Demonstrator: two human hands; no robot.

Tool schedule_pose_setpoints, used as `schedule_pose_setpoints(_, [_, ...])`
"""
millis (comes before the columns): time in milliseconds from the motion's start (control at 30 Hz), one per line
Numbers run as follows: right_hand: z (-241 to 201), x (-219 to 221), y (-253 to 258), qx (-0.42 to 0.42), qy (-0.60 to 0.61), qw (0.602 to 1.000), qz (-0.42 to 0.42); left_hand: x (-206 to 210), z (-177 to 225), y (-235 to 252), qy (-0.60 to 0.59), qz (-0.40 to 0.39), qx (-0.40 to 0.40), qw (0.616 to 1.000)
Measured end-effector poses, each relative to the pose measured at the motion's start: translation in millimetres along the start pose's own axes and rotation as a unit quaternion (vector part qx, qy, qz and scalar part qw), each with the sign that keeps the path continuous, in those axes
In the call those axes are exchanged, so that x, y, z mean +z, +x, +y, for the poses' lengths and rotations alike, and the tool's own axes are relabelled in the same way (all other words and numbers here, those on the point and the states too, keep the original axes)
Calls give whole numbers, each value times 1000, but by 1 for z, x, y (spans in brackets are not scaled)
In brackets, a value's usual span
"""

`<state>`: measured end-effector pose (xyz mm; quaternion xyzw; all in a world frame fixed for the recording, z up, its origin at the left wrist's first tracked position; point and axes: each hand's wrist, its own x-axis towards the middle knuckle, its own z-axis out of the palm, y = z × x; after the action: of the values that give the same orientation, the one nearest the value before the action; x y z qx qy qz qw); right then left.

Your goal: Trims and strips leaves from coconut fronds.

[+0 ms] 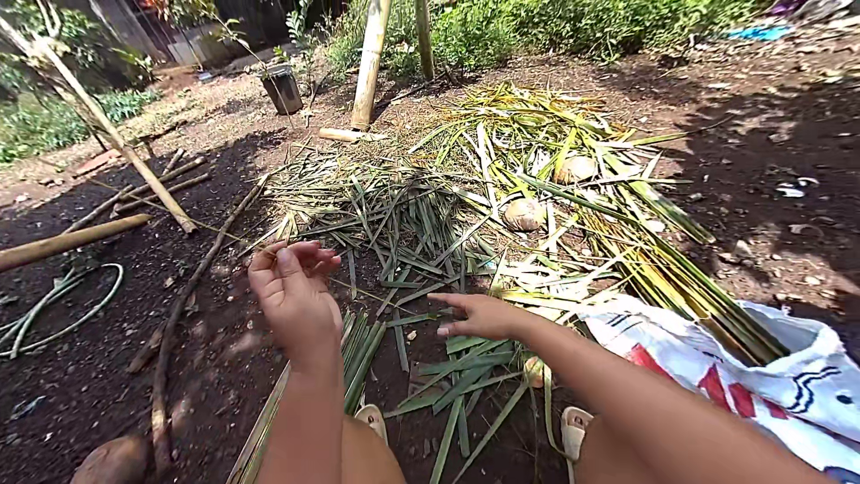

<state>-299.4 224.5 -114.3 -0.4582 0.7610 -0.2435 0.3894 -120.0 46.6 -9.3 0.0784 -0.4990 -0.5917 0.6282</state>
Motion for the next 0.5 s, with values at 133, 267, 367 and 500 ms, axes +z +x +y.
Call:
schedule_pose_setpoints(133, [0, 8, -2, -10, -94, 995, 17, 8, -4, 2, -56, 96, -61, 992])
schedule_pose_setpoints(267, [4, -6, -7, 21, -123, 992, 36, 4, -12, 2, -22, 76, -77, 994])
schedule_pose_setpoints(367, [1, -16, -14, 18, -87, 995, 54, 7, -24, -15, 20, -22, -117, 993])
schedule_pose_setpoints(500, [-7, -20, -25, -20, -55, 997, 55, 14, -46, -43, 39, -175, -177, 968])
